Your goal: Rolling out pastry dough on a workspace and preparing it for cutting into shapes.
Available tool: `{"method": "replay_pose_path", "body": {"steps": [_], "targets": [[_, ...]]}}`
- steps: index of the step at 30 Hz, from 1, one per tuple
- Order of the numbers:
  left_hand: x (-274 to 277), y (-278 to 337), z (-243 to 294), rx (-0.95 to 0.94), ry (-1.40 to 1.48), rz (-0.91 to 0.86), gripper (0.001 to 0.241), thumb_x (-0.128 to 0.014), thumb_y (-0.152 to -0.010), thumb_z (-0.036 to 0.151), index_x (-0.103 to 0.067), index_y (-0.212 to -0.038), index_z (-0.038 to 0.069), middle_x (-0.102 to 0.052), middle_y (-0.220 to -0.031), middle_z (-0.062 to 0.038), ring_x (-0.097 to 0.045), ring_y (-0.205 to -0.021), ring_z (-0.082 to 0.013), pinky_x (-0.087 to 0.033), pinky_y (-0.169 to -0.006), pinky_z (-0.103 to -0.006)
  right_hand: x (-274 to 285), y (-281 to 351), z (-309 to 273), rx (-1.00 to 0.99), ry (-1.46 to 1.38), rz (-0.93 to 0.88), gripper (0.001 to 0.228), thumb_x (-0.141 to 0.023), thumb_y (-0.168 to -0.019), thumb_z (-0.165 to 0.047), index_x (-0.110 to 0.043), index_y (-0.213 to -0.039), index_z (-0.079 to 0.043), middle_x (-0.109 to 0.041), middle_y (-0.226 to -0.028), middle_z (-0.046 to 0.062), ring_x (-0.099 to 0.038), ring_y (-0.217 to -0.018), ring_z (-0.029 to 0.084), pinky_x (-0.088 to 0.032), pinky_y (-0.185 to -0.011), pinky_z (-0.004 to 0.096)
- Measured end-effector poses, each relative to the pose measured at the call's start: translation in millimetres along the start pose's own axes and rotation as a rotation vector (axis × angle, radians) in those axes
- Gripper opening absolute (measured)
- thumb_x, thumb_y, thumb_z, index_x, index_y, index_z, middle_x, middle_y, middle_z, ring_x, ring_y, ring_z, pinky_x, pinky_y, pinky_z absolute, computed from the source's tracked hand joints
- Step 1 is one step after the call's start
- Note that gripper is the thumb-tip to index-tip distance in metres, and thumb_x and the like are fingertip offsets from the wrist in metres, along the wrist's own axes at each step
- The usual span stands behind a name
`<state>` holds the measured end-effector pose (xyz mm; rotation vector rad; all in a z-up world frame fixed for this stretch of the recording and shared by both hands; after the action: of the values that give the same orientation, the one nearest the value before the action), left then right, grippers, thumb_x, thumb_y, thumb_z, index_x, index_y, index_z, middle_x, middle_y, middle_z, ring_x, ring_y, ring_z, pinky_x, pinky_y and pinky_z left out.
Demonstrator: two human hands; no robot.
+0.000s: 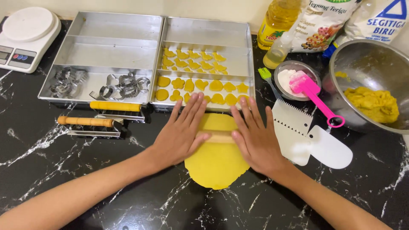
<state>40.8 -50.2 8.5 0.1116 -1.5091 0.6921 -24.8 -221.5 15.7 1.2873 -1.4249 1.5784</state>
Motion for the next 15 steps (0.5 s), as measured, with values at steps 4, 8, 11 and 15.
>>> {"method": "replay_pose_path", "body": {"steps": [4,8,11,15], "targets": [[-3.9,-35.2,-26.0,0.025,-0.101,0.066,0.080,-0.039,-0.107,0.050,-0.021,-0.159,-0.009,-0.017,-0.170,-0.023,-0.009,-0.160,-0.0328,-0.006,-0.127,-0.0556,-8.9,-36.9,21.7,-0.017,-0.017,0.060,0.066,-0.049,-0.102,-0.030,-0.032,-0.159,-0.001,-0.022,-0.168,0.023,-0.015,-0.157,0.038,-0.010,-0.120,0.065],[-9.1,-63.6,-49.3,0.111,-0.122,0.114,0.079,-0.039,-0.108,0.045,-0.019,-0.160,-0.011,-0.014,-0.171,-0.024,-0.005,-0.160,-0.0331,-0.002,-0.126,-0.0575,-5.1,-62.3,36.1,-0.022,0.086,0.172,0.062,-0.052,-0.105,-0.028,-0.038,-0.158,0.001,-0.024,-0.167,0.027,-0.018,-0.158,0.041,-0.012,-0.122,0.065],[-9.7,-70.3,-59.1,0.158,-0.174,0.126,0.078,-0.040,-0.110,0.042,-0.018,-0.161,-0.013,-0.013,-0.172,-0.025,-0.004,-0.161,-0.0338,-0.001,-0.126,-0.0592,-4.7,-70.3,41.9,-0.023,0.093,0.209,0.058,-0.053,-0.107,-0.025,-0.041,-0.157,0.003,-0.025,-0.168,0.027,-0.019,-0.158,0.042,-0.013,-0.123,0.064],[-7.0,-73.1,-63.1,0.176,-0.173,0.138,0.077,-0.041,-0.110,0.041,-0.019,-0.161,-0.013,-0.015,-0.171,-0.026,-0.004,-0.161,-0.0331,0.000,-0.125,-0.0623,-3.2,-70.8,44.0,-0.030,0.056,0.241,0.053,-0.053,-0.108,-0.022,-0.045,-0.153,0.004,-0.027,-0.168,0.028,-0.021,-0.159,0.041,-0.015,-0.125,0.063]]}}
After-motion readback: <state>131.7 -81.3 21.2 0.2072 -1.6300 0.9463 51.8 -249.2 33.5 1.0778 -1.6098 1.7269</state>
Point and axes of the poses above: each hand's wrist, its own y-axis away from the middle knuckle, its own x-axis out of the back of the hand, z = x × y, the point moved 7 cm from there along -y, towards the middle knuckle
